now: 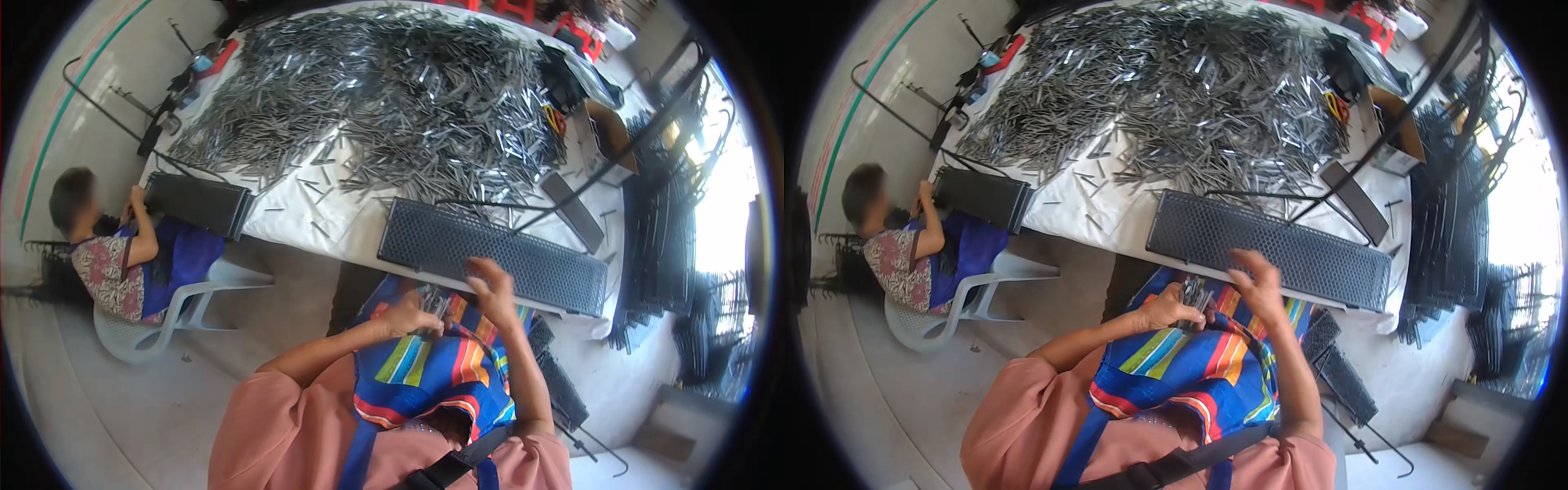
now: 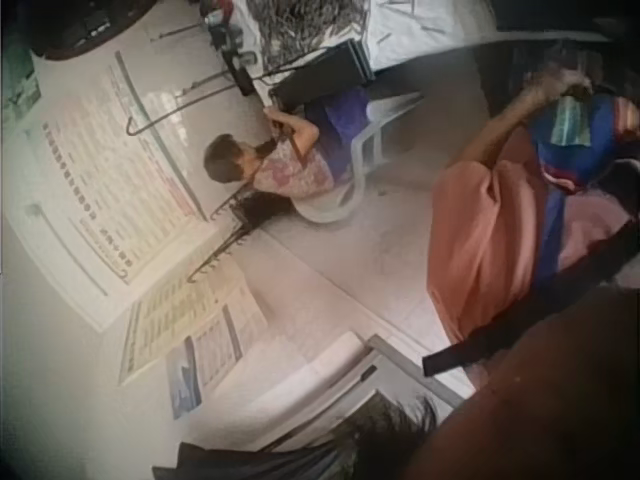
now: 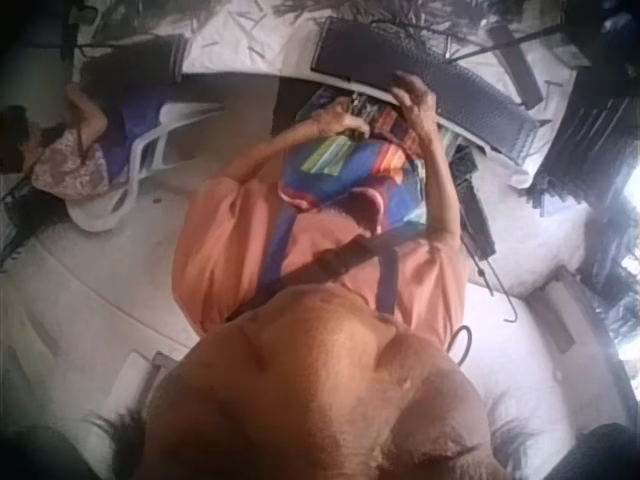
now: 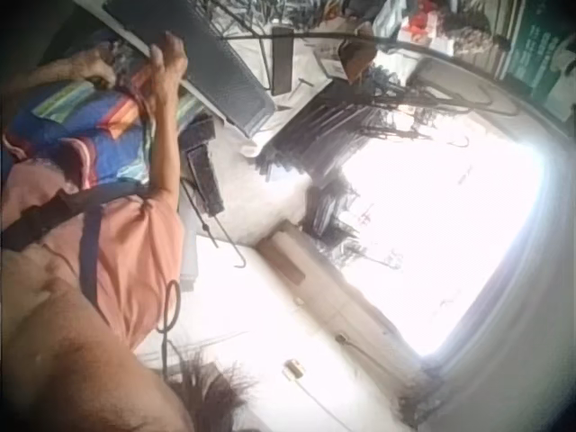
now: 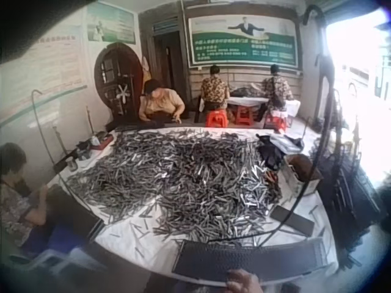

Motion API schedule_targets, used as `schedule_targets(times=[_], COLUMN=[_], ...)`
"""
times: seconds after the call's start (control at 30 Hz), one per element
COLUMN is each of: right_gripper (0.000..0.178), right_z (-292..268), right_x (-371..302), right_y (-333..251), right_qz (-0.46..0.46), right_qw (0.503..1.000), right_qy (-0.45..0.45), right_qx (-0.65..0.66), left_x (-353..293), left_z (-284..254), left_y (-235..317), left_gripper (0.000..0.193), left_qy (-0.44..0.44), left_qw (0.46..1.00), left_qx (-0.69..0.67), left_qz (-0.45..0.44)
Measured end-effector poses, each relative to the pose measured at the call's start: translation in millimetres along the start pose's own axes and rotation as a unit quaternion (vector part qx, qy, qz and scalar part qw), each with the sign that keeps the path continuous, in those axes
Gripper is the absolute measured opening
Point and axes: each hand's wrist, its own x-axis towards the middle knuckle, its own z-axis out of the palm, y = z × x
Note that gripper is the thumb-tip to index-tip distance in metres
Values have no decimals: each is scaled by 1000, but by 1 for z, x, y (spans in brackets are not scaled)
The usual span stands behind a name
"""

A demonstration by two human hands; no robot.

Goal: Manually inserting small metal clips into a perforated metal sheet or mesh.

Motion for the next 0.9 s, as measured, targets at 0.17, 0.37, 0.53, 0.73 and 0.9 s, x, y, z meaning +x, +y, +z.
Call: schedule_targets(times=[0.17, 0.37, 0.53, 0.73, 0.9], right_gripper=[43, 22, 12, 6, 5], right_z=[58, 26, 47, 50, 57], right_x=[-10, -1, -10, -2, 7], right_y=[-14, 29, 18, 12, 3], right_qz=[-81, 138, 203, 250, 283], right_qw=[960, 951, 938, 926, 903], right_qy=[-214, -90, -10, 23, 42], right_qx=[163, 260, 280, 280, 319], left_x=[-6, 8, 26, 34, 37], left_z=[-11, -9, -15, -19, -22], left_y=[-6, 14, 10, 16, 4], left_gripper=[48, 14, 13, 17, 15], left_qy=[-59, 104, 120, 123, 151], left_qw=[984, 991, 984, 977, 968], left_qx=[167, -60, -93, -122, -189], left_qz=[31, -54, -90, -121, -69])
